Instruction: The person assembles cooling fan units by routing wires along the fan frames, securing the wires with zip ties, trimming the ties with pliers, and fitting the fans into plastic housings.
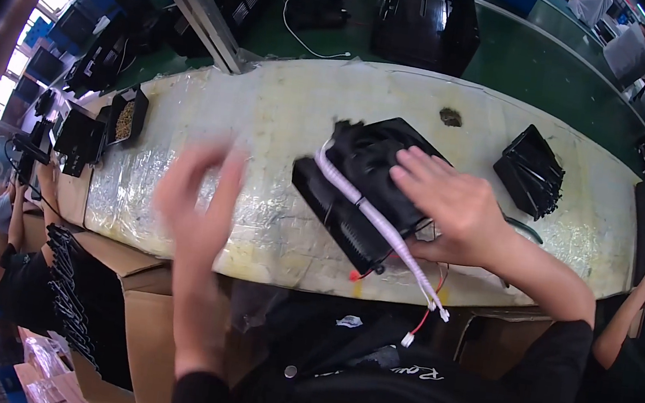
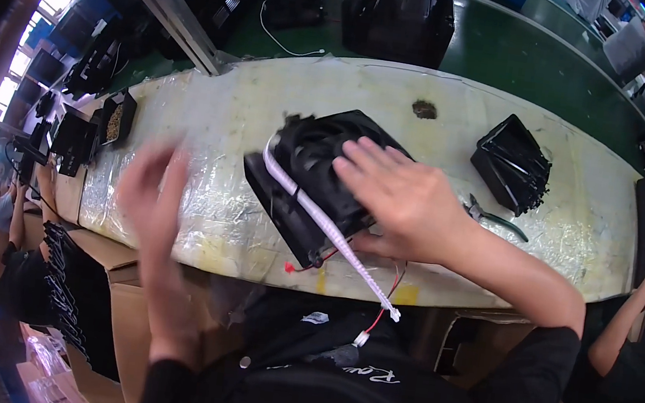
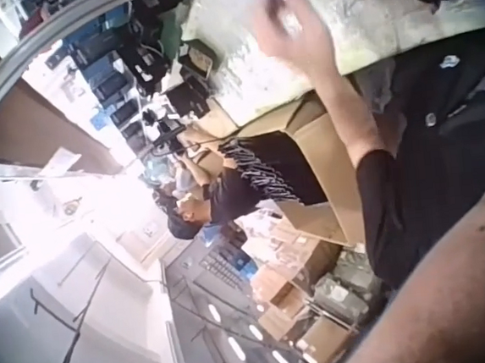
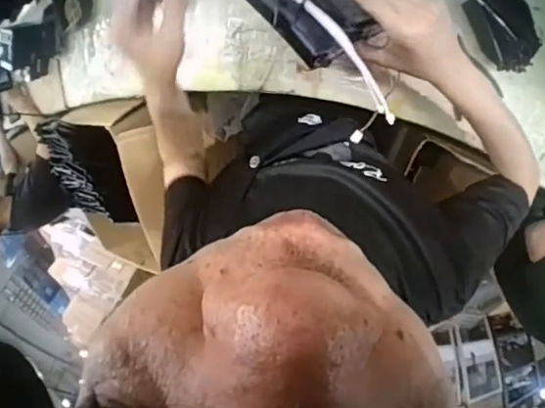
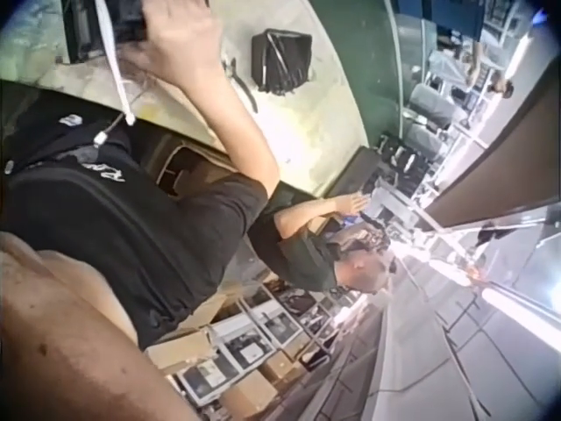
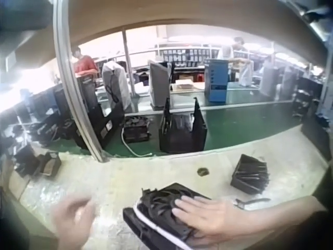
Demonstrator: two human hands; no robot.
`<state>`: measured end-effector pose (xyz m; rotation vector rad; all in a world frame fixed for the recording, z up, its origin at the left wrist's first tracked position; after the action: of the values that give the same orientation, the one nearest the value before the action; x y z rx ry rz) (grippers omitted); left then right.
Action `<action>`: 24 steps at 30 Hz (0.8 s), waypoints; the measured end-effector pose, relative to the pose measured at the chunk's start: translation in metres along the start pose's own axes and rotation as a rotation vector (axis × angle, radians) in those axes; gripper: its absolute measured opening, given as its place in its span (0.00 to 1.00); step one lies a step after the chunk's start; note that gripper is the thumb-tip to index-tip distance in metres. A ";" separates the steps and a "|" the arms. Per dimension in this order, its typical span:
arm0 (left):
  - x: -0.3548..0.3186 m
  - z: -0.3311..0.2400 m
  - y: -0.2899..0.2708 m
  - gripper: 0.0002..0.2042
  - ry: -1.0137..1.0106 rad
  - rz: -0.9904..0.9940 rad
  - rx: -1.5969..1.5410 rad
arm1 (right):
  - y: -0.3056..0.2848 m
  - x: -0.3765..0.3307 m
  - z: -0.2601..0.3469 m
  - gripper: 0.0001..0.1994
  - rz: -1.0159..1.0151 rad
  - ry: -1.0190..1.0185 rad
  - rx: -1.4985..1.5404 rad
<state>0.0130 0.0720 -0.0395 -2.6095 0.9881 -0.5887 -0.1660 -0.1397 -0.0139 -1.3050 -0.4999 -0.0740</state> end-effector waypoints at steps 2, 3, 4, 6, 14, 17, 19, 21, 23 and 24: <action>0.136 -0.023 0.056 0.25 0.140 -0.178 0.147 | -0.024 -0.014 -0.016 0.37 -0.150 0.170 0.283; 0.185 -0.010 0.087 0.37 0.271 -0.213 0.416 | -0.036 -0.023 -0.017 0.37 -0.201 0.273 0.340; 0.233 0.026 0.119 0.42 0.271 -0.205 0.578 | -0.043 -0.034 -0.017 0.36 -0.250 0.379 0.401; 0.279 0.051 0.169 0.33 0.159 -0.126 0.554 | -0.033 -0.080 -0.042 0.35 -0.541 0.744 0.919; 0.316 -0.018 0.187 0.16 0.435 -0.060 0.620 | -0.026 -0.192 -0.023 0.41 -1.071 0.507 1.725; 0.269 -0.079 0.186 0.14 0.620 -0.011 0.854 | -0.018 -0.210 -0.006 0.42 -1.202 0.477 1.803; 0.246 -0.097 0.163 0.15 0.600 -0.167 0.934 | -0.014 -0.207 0.008 0.44 -1.251 0.575 1.771; 0.219 -0.099 0.141 0.10 0.684 -0.251 1.096 | -0.018 -0.192 0.026 0.42 -1.187 0.512 1.860; 0.174 -0.114 0.123 0.14 0.707 -0.289 1.111 | -0.018 -0.195 0.042 0.40 -1.147 0.455 1.933; 0.148 -0.121 0.117 0.17 0.604 -0.194 0.943 | -0.021 -0.203 0.048 0.40 -1.155 0.473 1.930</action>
<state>-0.0088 -0.1276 0.0598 -1.6914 0.3926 -1.5056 -0.3684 -0.1460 -0.0664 0.9696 -0.5401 -0.6457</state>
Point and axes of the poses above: each hand's wrist, its own x-axis towards the middle knuckle, its own y-axis out of the palm, z = x × y, the point moved 7 cm from there along x, towards the middle knuckle, and after that the axes turned 3 degrees about z, right-handed, at the moved point
